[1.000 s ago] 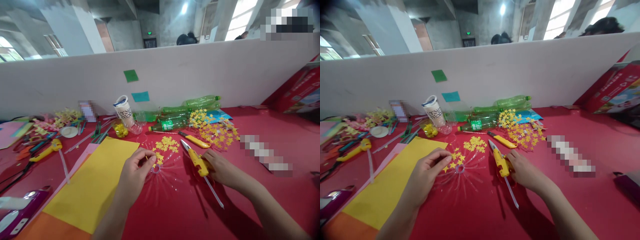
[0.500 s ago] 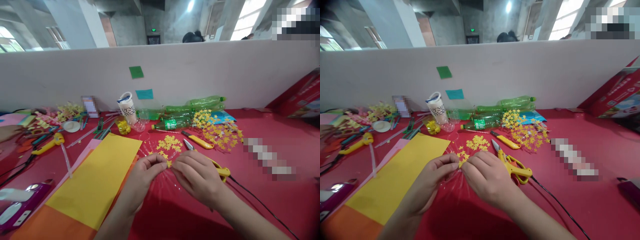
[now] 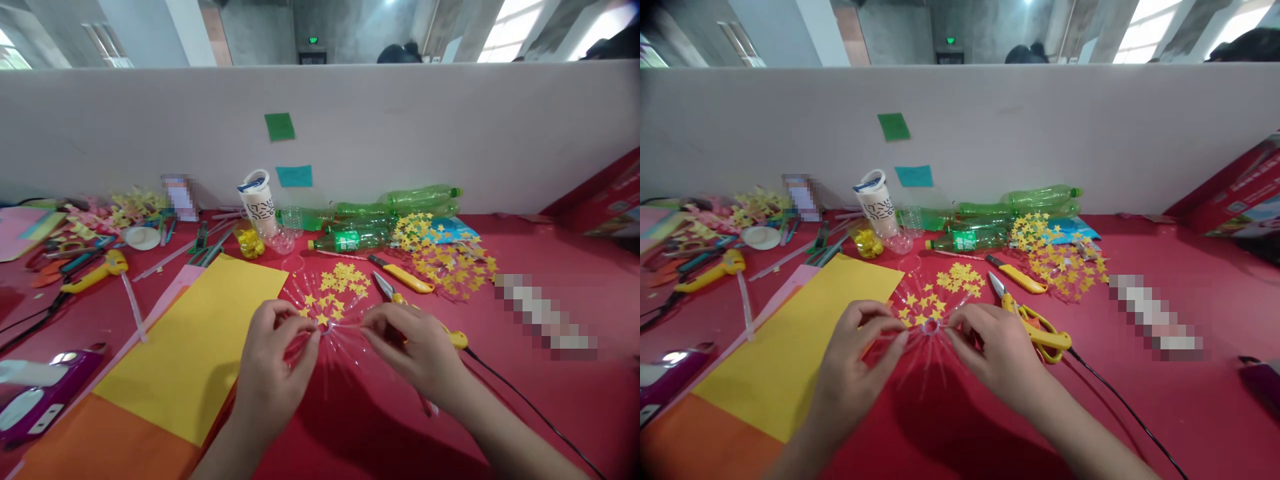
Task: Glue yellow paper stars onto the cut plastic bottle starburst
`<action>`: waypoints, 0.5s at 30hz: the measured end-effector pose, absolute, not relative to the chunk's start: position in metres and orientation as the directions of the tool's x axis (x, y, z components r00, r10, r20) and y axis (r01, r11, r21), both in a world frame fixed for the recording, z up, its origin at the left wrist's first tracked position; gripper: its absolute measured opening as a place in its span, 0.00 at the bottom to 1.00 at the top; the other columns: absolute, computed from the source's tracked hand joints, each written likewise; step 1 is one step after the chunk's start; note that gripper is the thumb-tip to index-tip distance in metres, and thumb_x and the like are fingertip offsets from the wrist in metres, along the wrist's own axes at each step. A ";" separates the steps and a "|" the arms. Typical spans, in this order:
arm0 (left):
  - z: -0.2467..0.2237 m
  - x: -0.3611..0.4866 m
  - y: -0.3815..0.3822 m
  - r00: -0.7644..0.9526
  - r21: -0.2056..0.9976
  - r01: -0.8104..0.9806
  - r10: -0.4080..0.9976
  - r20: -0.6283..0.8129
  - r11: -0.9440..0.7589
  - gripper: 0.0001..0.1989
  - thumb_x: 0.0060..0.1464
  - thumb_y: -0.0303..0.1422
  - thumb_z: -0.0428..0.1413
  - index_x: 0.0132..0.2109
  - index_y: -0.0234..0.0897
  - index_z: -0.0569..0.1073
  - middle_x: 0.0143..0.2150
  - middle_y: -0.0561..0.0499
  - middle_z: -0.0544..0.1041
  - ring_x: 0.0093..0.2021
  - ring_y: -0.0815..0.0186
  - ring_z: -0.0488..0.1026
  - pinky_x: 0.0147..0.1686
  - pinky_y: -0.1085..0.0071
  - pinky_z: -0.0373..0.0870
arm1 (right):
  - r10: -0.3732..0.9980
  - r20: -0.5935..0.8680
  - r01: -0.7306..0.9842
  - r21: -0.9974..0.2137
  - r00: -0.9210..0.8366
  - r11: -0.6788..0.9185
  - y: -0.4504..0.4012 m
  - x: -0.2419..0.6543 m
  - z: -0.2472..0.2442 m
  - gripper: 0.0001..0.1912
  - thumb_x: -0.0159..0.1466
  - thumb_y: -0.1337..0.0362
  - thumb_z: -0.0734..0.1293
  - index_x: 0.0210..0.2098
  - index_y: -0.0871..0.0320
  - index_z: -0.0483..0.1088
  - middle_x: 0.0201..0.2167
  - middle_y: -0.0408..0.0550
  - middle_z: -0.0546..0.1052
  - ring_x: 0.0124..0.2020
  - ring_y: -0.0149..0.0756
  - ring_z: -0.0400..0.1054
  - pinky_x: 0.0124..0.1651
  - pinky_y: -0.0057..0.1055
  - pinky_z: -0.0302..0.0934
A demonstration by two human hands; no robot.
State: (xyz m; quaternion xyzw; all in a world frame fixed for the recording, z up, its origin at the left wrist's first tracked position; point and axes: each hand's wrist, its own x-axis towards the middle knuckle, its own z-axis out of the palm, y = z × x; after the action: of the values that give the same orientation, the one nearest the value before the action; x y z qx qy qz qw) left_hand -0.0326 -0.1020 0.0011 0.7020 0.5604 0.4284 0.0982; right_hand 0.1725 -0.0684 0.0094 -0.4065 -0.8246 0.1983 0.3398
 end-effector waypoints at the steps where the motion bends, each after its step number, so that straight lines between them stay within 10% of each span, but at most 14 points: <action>1: -0.005 -0.032 -0.105 0.030 0.541 0.754 0.843 0.537 -0.371 0.03 0.53 0.28 0.56 0.36 0.38 0.74 0.41 0.47 0.65 0.43 0.61 0.64 0.43 0.63 0.63 | 0.829 0.359 0.537 -0.636 -0.429 0.554 -0.069 0.172 0.007 0.03 0.62 0.69 0.63 0.32 0.57 0.68 0.24 0.40 0.71 0.25 0.28 0.64 0.28 0.25 0.57; 7: -0.034 -0.015 -0.108 -0.009 0.342 0.907 0.799 0.601 -0.247 0.06 0.52 0.30 0.57 0.38 0.39 0.78 0.42 0.43 0.67 0.42 0.56 0.64 0.43 0.56 0.60 | 0.888 0.211 0.542 -0.727 -0.408 0.421 -0.073 0.161 0.000 0.05 0.63 0.65 0.62 0.33 0.56 0.69 0.18 0.37 0.64 0.19 0.26 0.58 0.24 0.25 0.52; 15: -0.046 0.001 -0.101 -0.158 0.472 0.868 0.815 0.558 -0.155 0.05 0.52 0.31 0.58 0.35 0.42 0.79 0.36 0.47 0.66 0.39 0.58 0.64 0.40 0.59 0.57 | 0.901 0.161 0.519 -0.771 -0.404 0.370 -0.071 0.158 -0.004 0.04 0.62 0.65 0.63 0.32 0.55 0.69 0.18 0.36 0.62 0.18 0.26 0.56 0.23 0.25 0.50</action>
State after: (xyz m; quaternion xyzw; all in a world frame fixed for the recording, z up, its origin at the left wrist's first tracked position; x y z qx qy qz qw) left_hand 0.0008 -0.1012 -0.0462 0.6482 0.6491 0.3969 -0.0332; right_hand 0.1576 -0.0707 -0.0044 -0.4589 -0.7731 0.3228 0.2958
